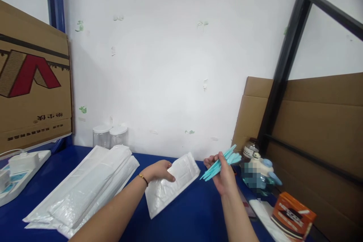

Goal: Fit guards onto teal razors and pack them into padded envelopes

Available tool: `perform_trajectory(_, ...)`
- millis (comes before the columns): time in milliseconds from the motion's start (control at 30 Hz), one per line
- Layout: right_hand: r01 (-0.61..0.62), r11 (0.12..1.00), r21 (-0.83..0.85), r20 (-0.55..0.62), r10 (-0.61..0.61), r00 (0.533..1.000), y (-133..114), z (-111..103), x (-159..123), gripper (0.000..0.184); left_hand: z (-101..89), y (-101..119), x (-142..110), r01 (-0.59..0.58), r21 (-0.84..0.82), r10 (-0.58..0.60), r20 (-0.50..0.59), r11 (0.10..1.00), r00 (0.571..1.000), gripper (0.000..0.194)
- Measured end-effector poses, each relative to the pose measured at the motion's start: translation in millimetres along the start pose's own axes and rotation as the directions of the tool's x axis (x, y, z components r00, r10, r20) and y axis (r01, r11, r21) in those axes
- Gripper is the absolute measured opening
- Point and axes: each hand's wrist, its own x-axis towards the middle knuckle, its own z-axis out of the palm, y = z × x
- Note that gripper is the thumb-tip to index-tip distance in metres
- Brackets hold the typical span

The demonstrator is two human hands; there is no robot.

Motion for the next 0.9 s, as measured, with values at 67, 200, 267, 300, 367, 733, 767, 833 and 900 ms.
perform_trajectory(67,0.053,0.996,-0.070,-0.019,-0.054,0.998,-8,4,-6,0.033,1.6,2,-12,-0.039,-0.192,0.046,0.029,0.981,0.999,0.032)
perform_trajectory(200,0.084,0.972,-0.219,-0.001,-0.086,0.996,-20,10,-17,0.033,8.9,4,-34,-0.041,-0.432,0.043,-0.006,0.901,0.999,0.032)
perform_trajectory(267,0.101,0.965,-0.242,0.058,-0.090,0.994,-24,12,-22,0.033,11.4,4,-44,-0.031,-0.503,0.038,0.004,0.864,0.999,0.034)
perform_trajectory(300,0.118,0.962,-0.248,0.077,-0.101,0.992,-26,13,-24,0.032,11.8,5,-48,-0.028,-0.535,0.049,0.026,0.845,0.998,0.035)
perform_trajectory(367,0.124,0.956,-0.265,0.076,-0.107,0.991,-28,14,-25,0.030,10.9,6,-56,-0.026,-0.575,0.081,0.071,0.817,0.994,0.038)
perform_trajectory(733,-0.082,0.840,-0.537,0.242,0.246,0.939,-28,9,-31,0.032,7.4,5,-67,-0.076,-0.592,0.206,0.154,0.802,0.966,0.055)
perform_trajectory(767,-0.098,0.810,-0.578,0.236,0.282,0.930,-26,10,-32,0.033,7.7,7,-69,-0.105,-0.552,0.206,0.124,0.827,0.971,0.061)
perform_trajectory(833,-0.086,0.767,-0.636,0.243,0.305,0.921,-23,12,-34,0.033,6.5,18,-72,-0.203,-0.389,0.200,-0.049,0.899,0.979,0.072)
perform_trajectory(900,-0.052,0.746,-0.664,0.268,0.302,0.915,-20,15,-35,0.032,2.9,34,-74,-0.310,-0.096,0.274,-0.274,0.946,0.922,0.070)
